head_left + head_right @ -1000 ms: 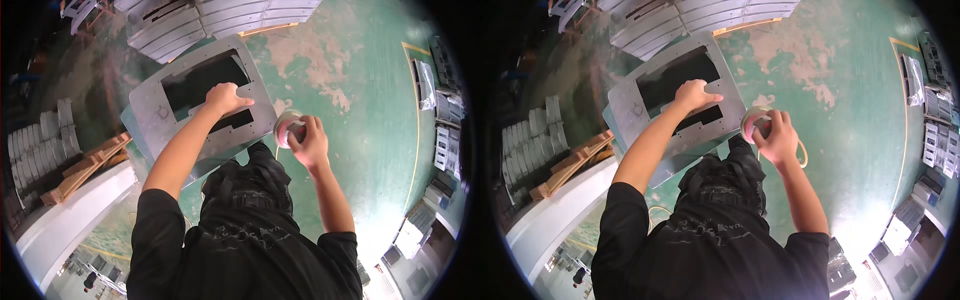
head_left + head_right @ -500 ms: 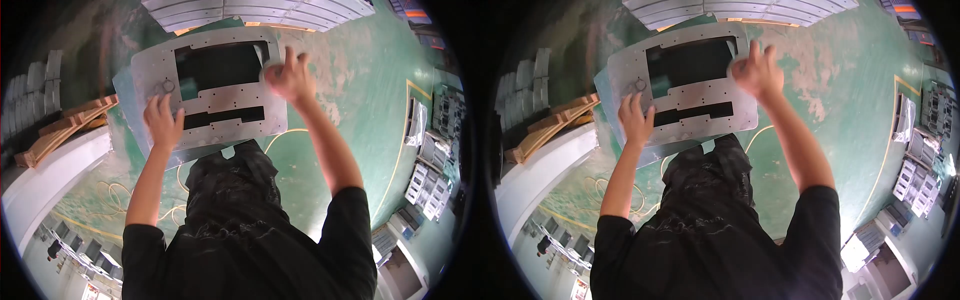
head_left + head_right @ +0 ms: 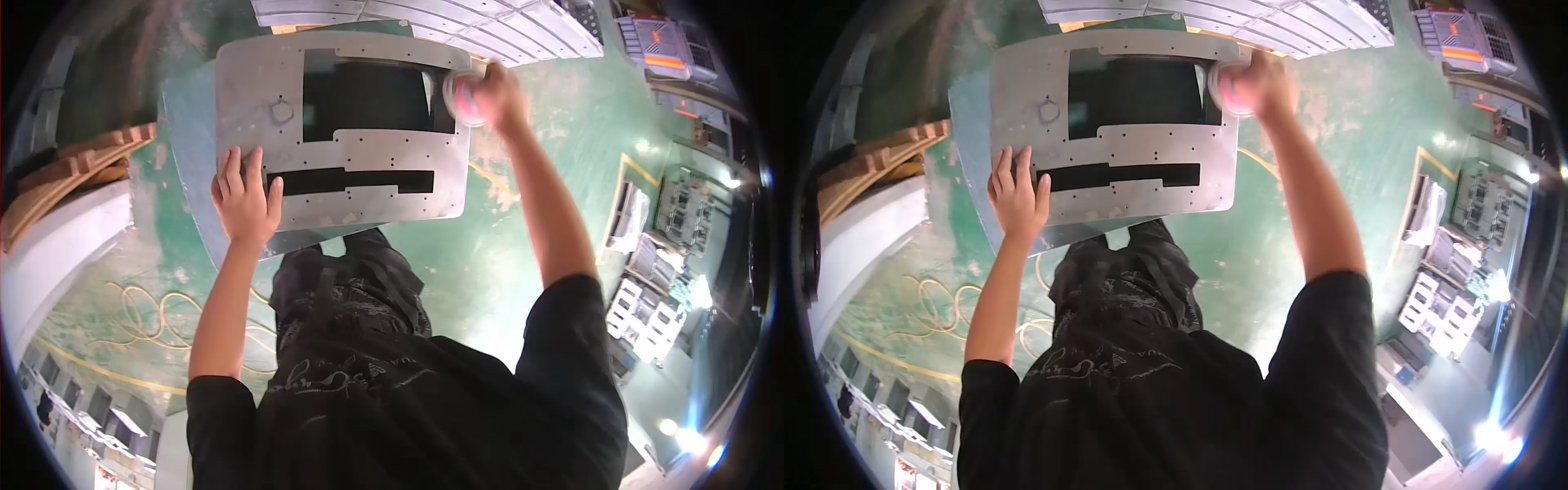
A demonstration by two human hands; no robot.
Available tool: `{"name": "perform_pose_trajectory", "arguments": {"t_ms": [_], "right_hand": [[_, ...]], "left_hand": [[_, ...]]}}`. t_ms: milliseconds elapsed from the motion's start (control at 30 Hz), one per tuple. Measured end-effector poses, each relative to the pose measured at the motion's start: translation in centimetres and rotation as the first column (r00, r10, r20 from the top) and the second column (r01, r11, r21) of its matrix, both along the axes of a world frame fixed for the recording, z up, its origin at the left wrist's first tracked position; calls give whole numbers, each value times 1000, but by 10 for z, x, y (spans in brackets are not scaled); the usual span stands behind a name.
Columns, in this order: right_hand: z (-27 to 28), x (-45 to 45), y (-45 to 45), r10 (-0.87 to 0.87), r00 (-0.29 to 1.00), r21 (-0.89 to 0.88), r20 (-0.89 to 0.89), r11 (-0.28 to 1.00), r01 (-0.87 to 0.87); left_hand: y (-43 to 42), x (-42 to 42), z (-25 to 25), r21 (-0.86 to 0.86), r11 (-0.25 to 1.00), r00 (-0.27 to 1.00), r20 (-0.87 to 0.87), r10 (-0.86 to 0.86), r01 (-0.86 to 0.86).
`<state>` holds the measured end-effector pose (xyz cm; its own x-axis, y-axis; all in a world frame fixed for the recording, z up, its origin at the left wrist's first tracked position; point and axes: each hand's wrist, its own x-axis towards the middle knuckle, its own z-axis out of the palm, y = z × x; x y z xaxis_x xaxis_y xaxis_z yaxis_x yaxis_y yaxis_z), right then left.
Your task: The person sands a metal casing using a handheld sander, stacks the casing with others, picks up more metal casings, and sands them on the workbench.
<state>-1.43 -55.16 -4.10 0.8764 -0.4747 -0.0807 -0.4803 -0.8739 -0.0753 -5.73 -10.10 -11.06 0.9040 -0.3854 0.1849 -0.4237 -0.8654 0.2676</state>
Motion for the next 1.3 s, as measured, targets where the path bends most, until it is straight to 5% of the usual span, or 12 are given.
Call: {"name": "perform_pose_trajectory", "arguments": {"t_ms": [267,433,533,633,667,767,800,933,1033,1300], "right_hand": [[9,-199,112,-85,994,87,-74,992,92],[-3,-196,119,9,1000,43,6,999,-9],[0,-144,104,-100,995,18,-27,995,101],[3,-87,108,-78,996,-8,-47,997,78],[5,-73,122,-32,998,-14,-57,999,31],[7,-39,198,45,997,10,-56,999,-45],[17,-28,230,64,994,54,-92,997,-60],[20,6,315,204,964,107,-171,976,-187],[24,20,364,319,931,116,-175,946,-302],[16,-33,440,570,815,232,-107,811,-537]], "left_hand": [[2,-2,-1,-142,990,1000,8,15,-14],[3,-2,-5,-253,967,999,10,46,-42],[5,-3,-5,-313,949,998,41,53,-37],[12,-6,-10,-608,774,983,-62,171,-173],[17,-3,-9,-585,795,974,32,222,-162],[30,2,-18,-755,533,915,-232,330,-383],[37,1,-19,-764,342,833,-459,307,-547],[80,-20,-56,-693,181,716,-667,207,-698],[108,-34,-44,-523,-127,518,-852,69,-843],[162,-31,-36,-432,-283,438,-898,44,-856]]}}
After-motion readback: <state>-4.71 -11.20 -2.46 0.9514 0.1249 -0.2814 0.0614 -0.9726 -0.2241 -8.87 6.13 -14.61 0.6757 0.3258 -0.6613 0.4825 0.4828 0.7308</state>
